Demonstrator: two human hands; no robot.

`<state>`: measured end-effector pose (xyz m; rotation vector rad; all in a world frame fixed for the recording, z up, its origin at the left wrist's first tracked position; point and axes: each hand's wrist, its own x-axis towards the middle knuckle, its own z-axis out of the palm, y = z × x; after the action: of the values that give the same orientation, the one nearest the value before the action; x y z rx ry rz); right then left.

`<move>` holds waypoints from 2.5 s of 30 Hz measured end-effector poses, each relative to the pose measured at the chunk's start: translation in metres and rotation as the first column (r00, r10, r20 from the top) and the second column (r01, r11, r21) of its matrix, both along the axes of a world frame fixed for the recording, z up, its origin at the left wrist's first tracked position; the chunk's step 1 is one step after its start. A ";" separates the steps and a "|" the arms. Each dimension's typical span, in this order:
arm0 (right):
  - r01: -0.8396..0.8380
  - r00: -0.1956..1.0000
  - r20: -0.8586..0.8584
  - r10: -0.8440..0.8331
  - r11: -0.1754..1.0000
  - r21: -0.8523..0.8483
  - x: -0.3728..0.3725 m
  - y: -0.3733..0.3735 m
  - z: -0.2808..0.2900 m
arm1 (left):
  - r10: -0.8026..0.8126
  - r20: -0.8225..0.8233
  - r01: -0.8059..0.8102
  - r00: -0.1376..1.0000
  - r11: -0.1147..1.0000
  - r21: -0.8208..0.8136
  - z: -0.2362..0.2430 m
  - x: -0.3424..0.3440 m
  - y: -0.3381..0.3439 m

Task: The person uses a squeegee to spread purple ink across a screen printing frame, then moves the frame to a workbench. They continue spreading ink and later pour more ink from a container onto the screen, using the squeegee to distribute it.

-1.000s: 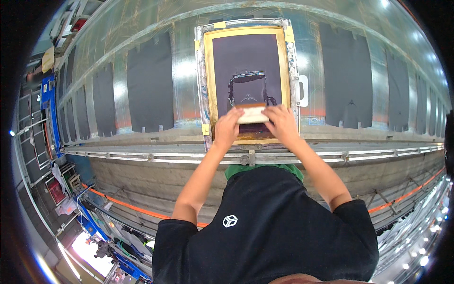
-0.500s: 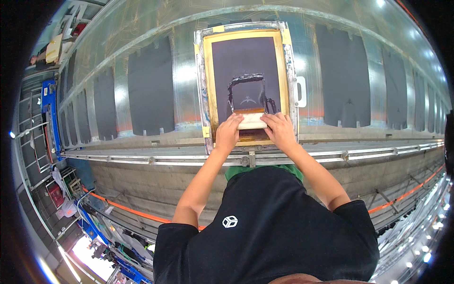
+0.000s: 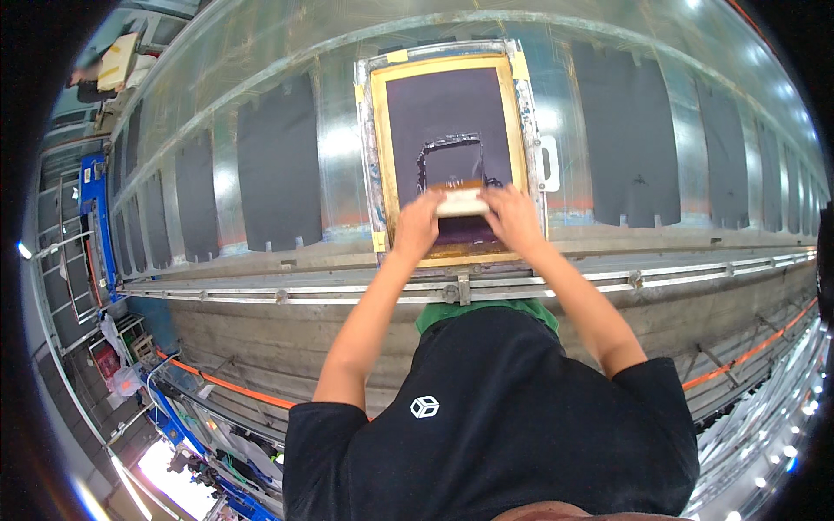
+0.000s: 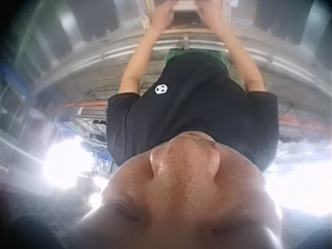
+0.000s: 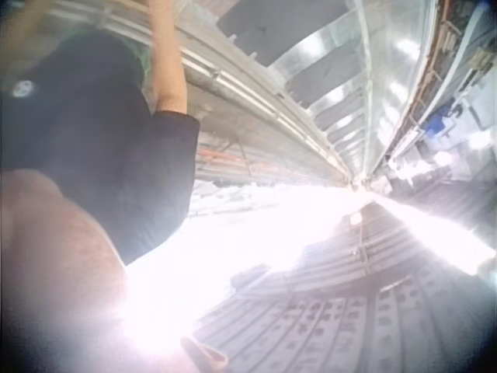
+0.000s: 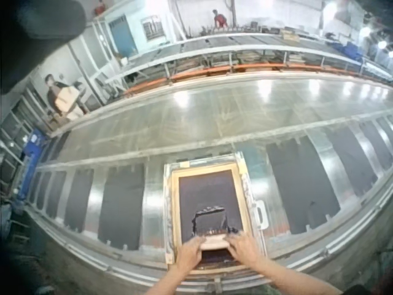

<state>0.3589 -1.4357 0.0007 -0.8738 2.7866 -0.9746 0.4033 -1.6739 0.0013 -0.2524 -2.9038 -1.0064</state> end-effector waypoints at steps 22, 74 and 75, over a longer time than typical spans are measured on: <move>0.673 0.739 0.318 -0.594 0.663 -0.327 -0.119 0.049 -0.038 | 0.114 0.011 -0.114 0.993 0.991 0.068 -0.015 0.065 0.004; -0.012 0.999 -0.036 0.016 0.994 0.107 0.015 -0.451 0.007 | 0.039 -0.027 -0.038 0.999 0.998 0.048 0.001 0.025 -0.438; -0.026 0.999 0.022 0.025 0.996 0.083 0.034 -0.447 0.007 | 0.033 -0.031 -0.033 0.999 0.999 0.013 -0.002 0.044 -0.436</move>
<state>0.3925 -1.8825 0.0079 -0.8807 2.7692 -0.8518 0.4473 -2.1096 -0.0004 -0.2164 -2.8628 -1.0063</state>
